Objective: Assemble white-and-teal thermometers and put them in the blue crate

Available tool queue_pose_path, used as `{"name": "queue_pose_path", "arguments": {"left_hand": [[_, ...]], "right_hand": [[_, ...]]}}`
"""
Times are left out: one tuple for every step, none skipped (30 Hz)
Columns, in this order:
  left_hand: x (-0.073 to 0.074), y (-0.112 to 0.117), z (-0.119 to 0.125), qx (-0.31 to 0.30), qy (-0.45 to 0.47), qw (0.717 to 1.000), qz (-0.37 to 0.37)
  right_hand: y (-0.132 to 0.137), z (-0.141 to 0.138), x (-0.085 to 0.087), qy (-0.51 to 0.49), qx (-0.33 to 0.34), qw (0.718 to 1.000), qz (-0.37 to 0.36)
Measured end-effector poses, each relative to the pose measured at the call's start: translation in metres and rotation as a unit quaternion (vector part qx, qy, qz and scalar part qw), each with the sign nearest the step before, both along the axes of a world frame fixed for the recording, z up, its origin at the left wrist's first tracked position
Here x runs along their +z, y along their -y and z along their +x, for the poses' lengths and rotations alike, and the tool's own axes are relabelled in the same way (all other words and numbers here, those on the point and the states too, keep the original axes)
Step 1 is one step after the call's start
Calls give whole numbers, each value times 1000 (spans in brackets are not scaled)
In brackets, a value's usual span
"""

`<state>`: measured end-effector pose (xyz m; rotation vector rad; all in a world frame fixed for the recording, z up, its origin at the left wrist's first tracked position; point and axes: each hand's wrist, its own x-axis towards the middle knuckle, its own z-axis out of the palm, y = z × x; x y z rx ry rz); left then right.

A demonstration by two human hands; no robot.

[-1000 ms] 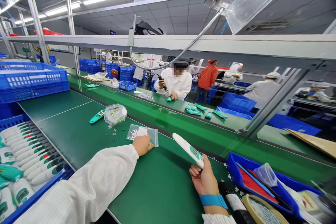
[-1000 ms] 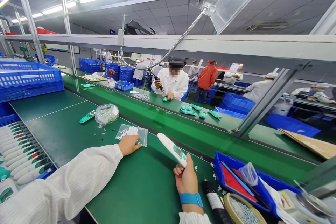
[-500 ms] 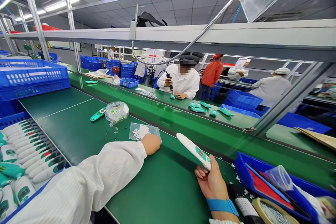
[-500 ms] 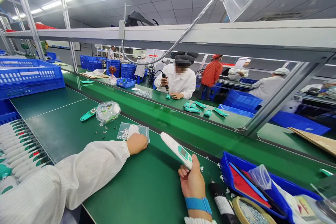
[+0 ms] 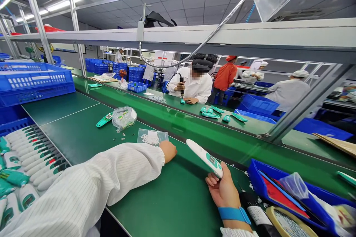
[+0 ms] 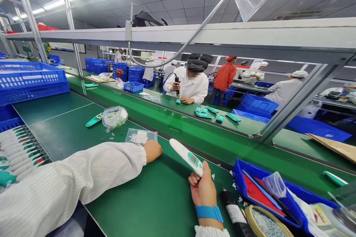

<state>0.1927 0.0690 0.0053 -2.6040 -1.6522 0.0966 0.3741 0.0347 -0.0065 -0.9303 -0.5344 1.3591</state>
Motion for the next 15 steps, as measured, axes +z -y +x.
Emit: {"name": "queue_pose_path", "arguments": {"left_hand": [[2,0,-1,17,14,1000,1],[5,0,-3,33,33,999,5],[9,1,-7,49,55,997,13],[15,3,-12,62,79,995,27],[22,5,-19,77,107,990,46],[31,9,-27,92,137,984,69],[42,13,-37,108,168,975,94],[53,19,-49,125,201,964,119],[64,27,-63,140,232,952,144],[76,36,-78,154,261,938,165],[86,47,-96,168,287,925,183],[96,59,-114,184,307,913,196],[104,73,-134,198,324,902,206],[110,87,-154,213,349,886,220],[115,101,-174,225,420,848,234]], "right_hand": [[0,0,1,1,1,1000,2],[1,0,2,2,3,1000,4],[1,0,2,3,5,1000,5],[1,0,3,4,8,1000,6],[0,0,3,6,10,1000,7],[0,1,4,8,13,1000,7],[-1,0,4,10,16,1000,7],[-1,0,3,12,18,1000,6],[-2,0,3,13,20,1000,5],[-2,0,3,13,23,1000,4],[-2,-1,3,14,23,1000,2],[-3,-1,3,16,23,1000,2],[-3,-1,3,19,23,1000,2],[-3,-2,4,24,24,999,2],[-4,-2,4,30,25,999,3]]}}
